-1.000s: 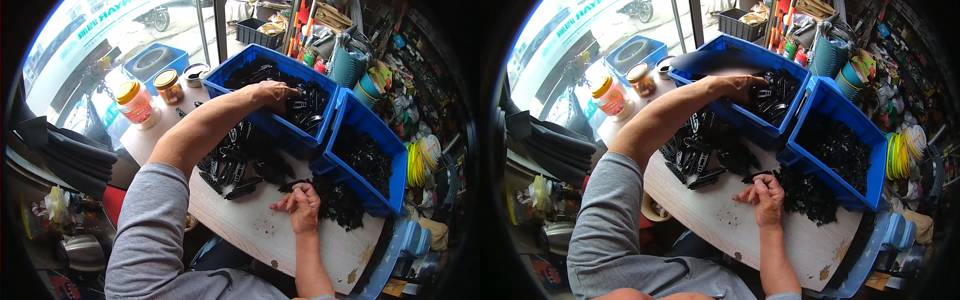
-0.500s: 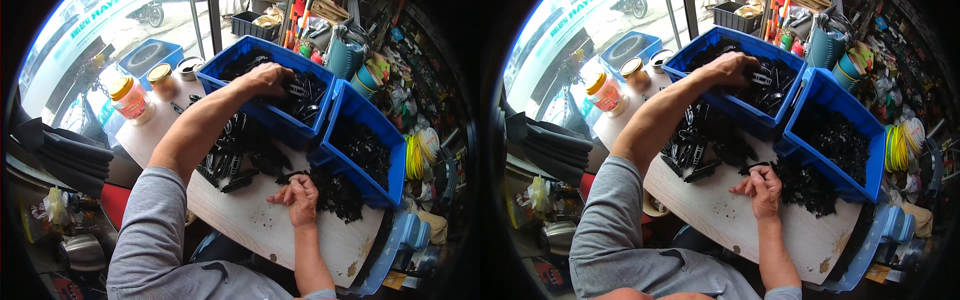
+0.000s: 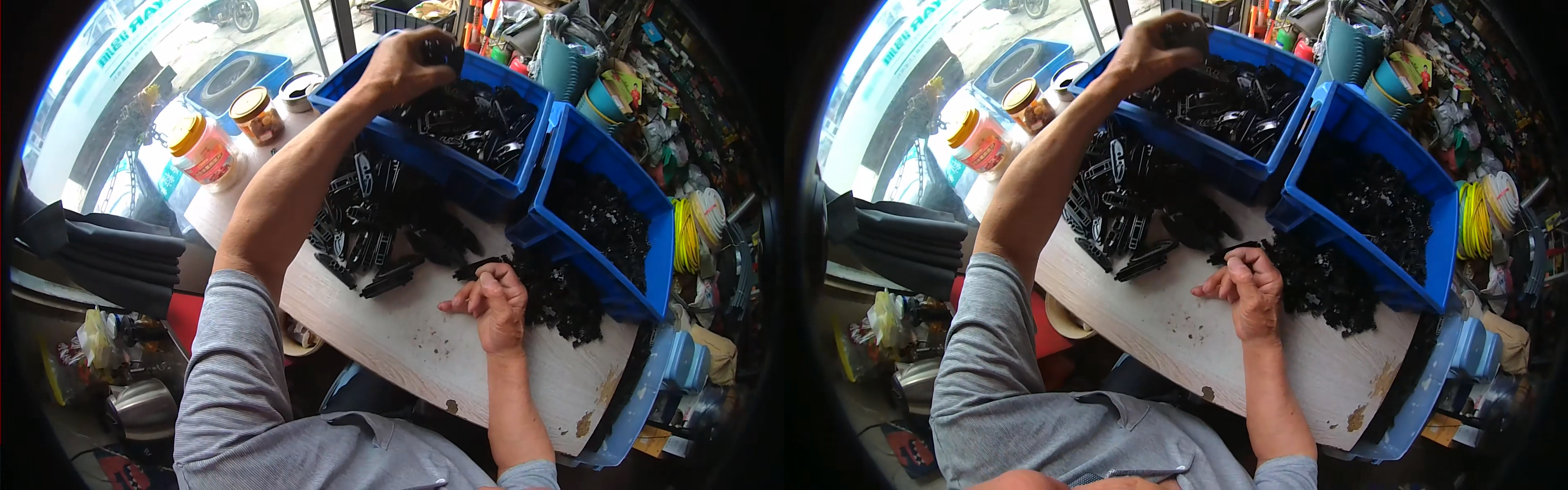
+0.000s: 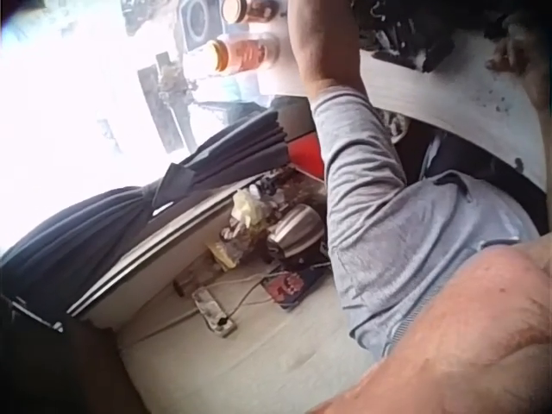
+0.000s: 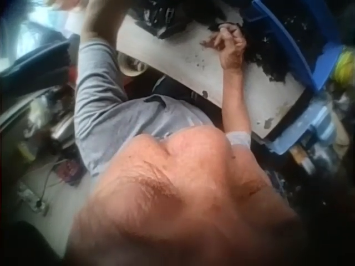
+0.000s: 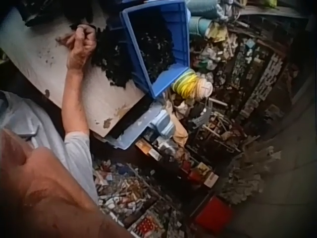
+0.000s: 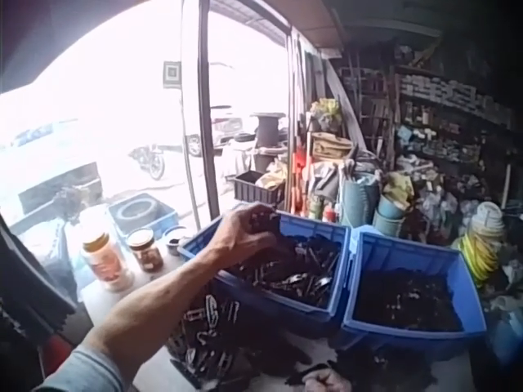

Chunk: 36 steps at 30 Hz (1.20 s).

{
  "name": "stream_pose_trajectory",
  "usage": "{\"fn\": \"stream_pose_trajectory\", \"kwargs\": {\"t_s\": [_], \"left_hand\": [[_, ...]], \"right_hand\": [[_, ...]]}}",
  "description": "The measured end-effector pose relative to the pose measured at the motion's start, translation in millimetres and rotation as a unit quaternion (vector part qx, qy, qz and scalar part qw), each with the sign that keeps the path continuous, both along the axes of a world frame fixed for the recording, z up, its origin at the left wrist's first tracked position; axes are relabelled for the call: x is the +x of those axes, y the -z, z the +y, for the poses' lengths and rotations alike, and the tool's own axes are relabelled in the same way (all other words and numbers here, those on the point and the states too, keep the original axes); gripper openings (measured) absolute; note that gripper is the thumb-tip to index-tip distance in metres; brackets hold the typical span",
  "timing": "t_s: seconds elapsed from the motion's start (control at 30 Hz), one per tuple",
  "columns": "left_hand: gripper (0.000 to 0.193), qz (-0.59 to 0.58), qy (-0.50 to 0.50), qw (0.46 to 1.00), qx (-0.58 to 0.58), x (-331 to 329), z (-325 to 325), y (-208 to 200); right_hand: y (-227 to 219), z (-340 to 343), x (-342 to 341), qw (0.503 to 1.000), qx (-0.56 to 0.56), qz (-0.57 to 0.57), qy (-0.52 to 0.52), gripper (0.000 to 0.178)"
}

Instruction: Manually assembling or sorting small black plastic components at a workstation.

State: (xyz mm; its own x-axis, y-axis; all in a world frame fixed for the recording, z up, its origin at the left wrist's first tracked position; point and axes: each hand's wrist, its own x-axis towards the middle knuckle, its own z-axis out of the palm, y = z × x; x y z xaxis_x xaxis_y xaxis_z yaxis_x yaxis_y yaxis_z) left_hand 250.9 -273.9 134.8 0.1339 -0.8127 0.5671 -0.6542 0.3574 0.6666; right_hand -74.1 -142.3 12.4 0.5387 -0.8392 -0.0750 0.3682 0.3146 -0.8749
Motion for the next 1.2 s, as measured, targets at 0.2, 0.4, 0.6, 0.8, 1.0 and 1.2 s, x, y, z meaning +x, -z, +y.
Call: {"fn": "stream_pose_trajectory", "kwargs": {"t_s": [0.2, 0.4, 0.6, 0.8, 1.0, 1.2], "left_hand": [[0.043, 0.155, 0.001, 0.980, -0.121, -17, 54, -14], [0.046, 0.079, -0.186, 0.944, -0.263, -3, 102, 33], [0.043, 0.176, -0.204, 0.938, -0.218, -5, 135, 98], [0.045, -0.010, -0.309, 0.945, -0.111, -13, 146, 103], [0.044, 0.029, -0.285, 0.951, -0.119, -14, 149, 98], [0.039, -0.108, -0.322, 0.940, -0.040, -20, 148, 103]], "right_hand": [[0, 0, -1, 1.000, 0.006, 0.008, 0.013, 0.016], [1, 0, -1, 1.000, -0.001, 0.002, 0.008, 0.015], [2, 1, -1, 1.000, -0.016, 0.001, 0.005, 0.016], [4, 0, -3, 1.000, -0.013, 0.003, 0.003, 0.017], [4, 0, -2, 1.000, -0.016, 0.002, 0.008, 0.017], [1, 1, 0, 1.000, -0.012, -0.001, 0.007, 0.017]]}}
